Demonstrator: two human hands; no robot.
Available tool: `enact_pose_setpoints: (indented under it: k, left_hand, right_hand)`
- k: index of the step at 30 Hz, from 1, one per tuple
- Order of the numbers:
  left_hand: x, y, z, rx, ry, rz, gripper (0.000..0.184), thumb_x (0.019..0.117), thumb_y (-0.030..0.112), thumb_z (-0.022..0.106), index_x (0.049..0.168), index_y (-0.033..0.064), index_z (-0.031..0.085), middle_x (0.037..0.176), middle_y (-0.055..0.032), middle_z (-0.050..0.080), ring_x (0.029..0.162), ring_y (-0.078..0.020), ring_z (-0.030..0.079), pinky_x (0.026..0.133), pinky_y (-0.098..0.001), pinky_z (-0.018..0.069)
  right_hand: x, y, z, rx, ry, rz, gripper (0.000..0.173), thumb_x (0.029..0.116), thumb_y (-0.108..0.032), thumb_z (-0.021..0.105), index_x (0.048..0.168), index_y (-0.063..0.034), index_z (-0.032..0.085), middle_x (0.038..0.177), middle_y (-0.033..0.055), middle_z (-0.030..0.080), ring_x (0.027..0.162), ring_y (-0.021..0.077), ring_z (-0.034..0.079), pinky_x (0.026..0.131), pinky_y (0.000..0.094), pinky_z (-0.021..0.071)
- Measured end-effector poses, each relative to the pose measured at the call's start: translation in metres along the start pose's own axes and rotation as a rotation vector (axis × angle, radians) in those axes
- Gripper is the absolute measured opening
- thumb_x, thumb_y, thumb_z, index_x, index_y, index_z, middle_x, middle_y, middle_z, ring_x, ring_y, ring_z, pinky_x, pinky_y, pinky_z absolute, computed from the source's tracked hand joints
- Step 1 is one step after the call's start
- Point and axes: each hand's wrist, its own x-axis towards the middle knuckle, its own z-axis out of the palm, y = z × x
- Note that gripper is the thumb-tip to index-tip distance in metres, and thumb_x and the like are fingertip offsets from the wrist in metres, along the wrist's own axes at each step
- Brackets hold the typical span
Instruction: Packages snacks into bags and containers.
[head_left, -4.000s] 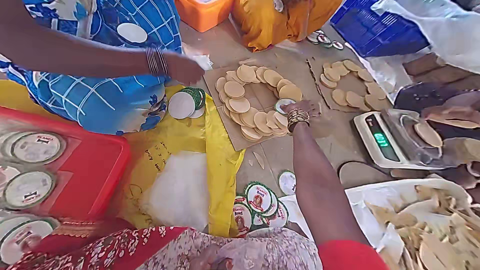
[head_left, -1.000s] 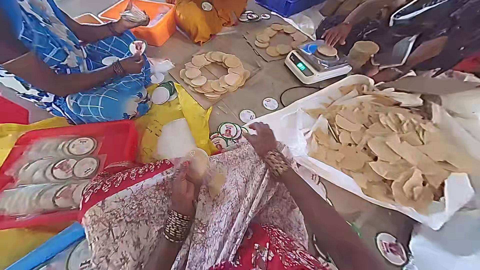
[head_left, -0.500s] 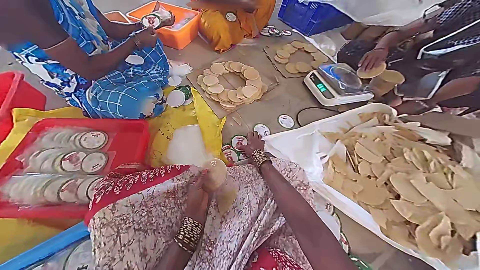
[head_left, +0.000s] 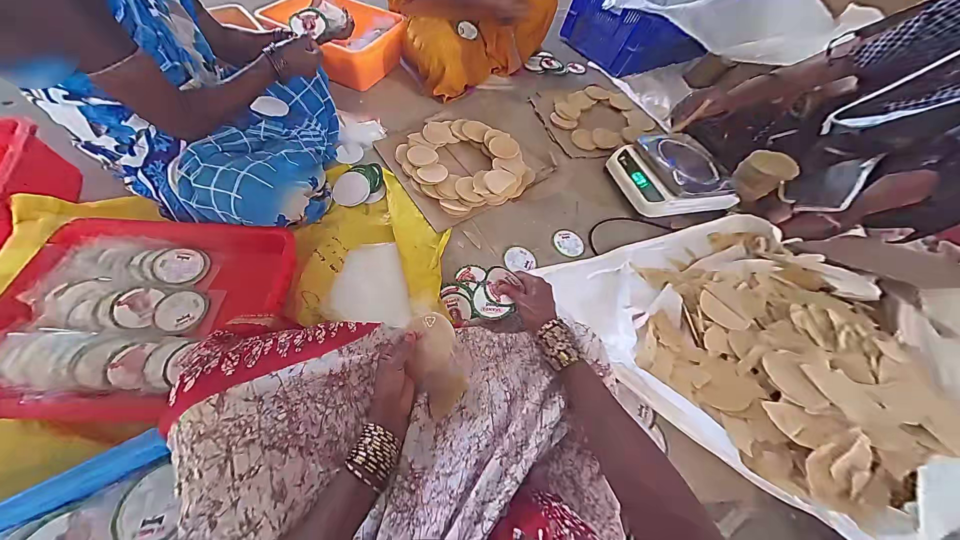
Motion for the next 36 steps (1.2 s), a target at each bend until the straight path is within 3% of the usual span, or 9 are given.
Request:
enact_pose_setpoints:
  k: [3, 7, 11, 15, 24, 27, 30, 33, 36]
  left_hand:
    - [-0.002, -0.002, 0.003, -0.036, -0.026, -0.004, 0.012, 0.1036, 0.002, 0.051, 0.105, -0.0009, 0.063, 0.092, -0.006, 0.072, 0.084, -0.0137, 0.071, 0.079, -0.0314, 0.0597]
    - [-0.006, -0.006, 0.004, -0.095, -0.069, -0.075, 0.009, 0.1037, 0.003, 0.052, 0.106, -0.0001, 0.061, 0.093, -0.0072, 0.071, 0.086, -0.0155, 0.07, 0.081, -0.0329, 0.0598]
    - [-0.014, -0.006, -0.002, -0.163, -0.134, -0.098, 0.016, 0.1048, 0.003, 0.049, 0.102, 0.0009, 0.064, 0.092, -0.0072, 0.073, 0.085, -0.0161, 0.072, 0.081, -0.034, 0.0608]
    - [-0.017, -0.005, -0.011, -0.194, -0.241, -0.102, 0.023, 0.1068, 0.007, 0.042, 0.103, 0.0033, 0.064, 0.094, -0.0065, 0.073, 0.087, -0.0162, 0.072, 0.082, -0.0352, 0.0609]
    - [-0.021, -0.006, -0.011, -0.242, -0.252, -0.139, 0.02, 0.1067, 0.007, 0.043, 0.106, 0.0037, 0.063, 0.097, -0.0071, 0.072, 0.091, -0.0178, 0.071, 0.085, -0.0368, 0.0603]
    - [-0.021, -0.006, -0.008, -0.25, -0.264, -0.13, 0.02, 0.106, 0.007, 0.043, 0.105, 0.0039, 0.062, 0.096, -0.0067, 0.072, 0.09, -0.0173, 0.071, 0.084, -0.0368, 0.0603]
    - [-0.025, -0.007, -0.007, -0.264, -0.259, -0.108, 0.022, 0.1047, 0.005, 0.046, 0.098, 0.0043, 0.066, 0.09, -0.0048, 0.073, 0.081, -0.0138, 0.071, 0.077, -0.0316, 0.0611]
    - [-0.027, -0.006, -0.005, -0.231, -0.263, -0.085, 0.021, 0.1036, 0.002, 0.047, 0.095, 0.0029, 0.067, 0.087, -0.0055, 0.073, 0.078, -0.0139, 0.072, 0.075, -0.0312, 0.0617]
    - [-0.027, -0.007, -0.005, -0.094, -0.278, 0.027, 0.017, 0.0992, -0.004, 0.053, 0.097, 0.0022, 0.068, 0.089, -0.0033, 0.074, 0.084, -0.0107, 0.071, 0.084, -0.0295, 0.0594]
  right_hand:
    - [-0.038, -0.009, -0.01, 0.081, 0.042, -0.09, 0.028, 0.1023, -0.02, 0.06, 0.106, 0.0054, 0.072, 0.101, 0.0178, 0.07, 0.094, 0.0225, 0.066, 0.089, 0.041, 0.0512]
    - [-0.072, -0.031, -0.003, 0.309, 0.06, -0.194, 0.017, 0.0946, -0.021, 0.068, 0.092, -0.0061, 0.074, 0.083, -0.0032, 0.068, 0.075, -0.0007, 0.062, 0.072, 0.0211, 0.0519]
    - [-0.083, -0.046, 0.002, 0.077, 0.198, -0.22, 0.025, 0.0941, -0.029, 0.069, 0.093, -0.0046, 0.075, 0.077, 0.0059, 0.07, 0.071, 0.0161, 0.064, 0.073, 0.0436, 0.0505]
    - [-0.089, -0.057, 0.008, 0.314, 0.124, -0.159, 0.019, 0.0933, -0.026, 0.069, 0.086, -0.0089, 0.068, 0.069, -0.0058, 0.062, 0.063, 0.001, 0.058, 0.062, 0.0231, 0.05]
    - [-0.096, -0.069, 0.014, 0.371, 0.149, -0.167, 0.016, 0.0943, -0.024, 0.068, 0.087, -0.0094, 0.068, 0.07, -0.0059, 0.065, 0.063, 0.0005, 0.062, 0.062, 0.0225, 0.0528]
    - [-0.094, -0.067, 0.023, 0.167, -0.009, -0.163, 0.027, 0.0925, -0.028, 0.07, 0.094, -0.001, 0.071, 0.087, 0.0088, 0.067, 0.08, 0.0168, 0.064, 0.075, 0.0384, 0.053]
    - [-0.1, -0.064, 0.045, 0.081, -0.078, -0.179, 0.048, 0.0902, -0.022, 0.072, 0.124, 0.0078, 0.057, 0.12, 0.0247, 0.062, 0.106, 0.0329, 0.063, 0.09, 0.0456, 0.0525]
    - [-0.106, -0.061, 0.06, 0.194, -0.181, -0.078, 0.066, 0.0855, -0.025, 0.075, 0.138, 0.0034, 0.047, 0.119, 0.0167, 0.066, 0.107, 0.0217, 0.067, 0.093, 0.0397, 0.0542]
    - [-0.107, -0.055, 0.062, 0.335, -0.154, -0.03, 0.034, 0.0804, -0.021, 0.077, 0.109, -0.0048, 0.067, 0.091, 0.0036, 0.071, 0.084, 0.0091, 0.068, 0.078, 0.0329, 0.0566]
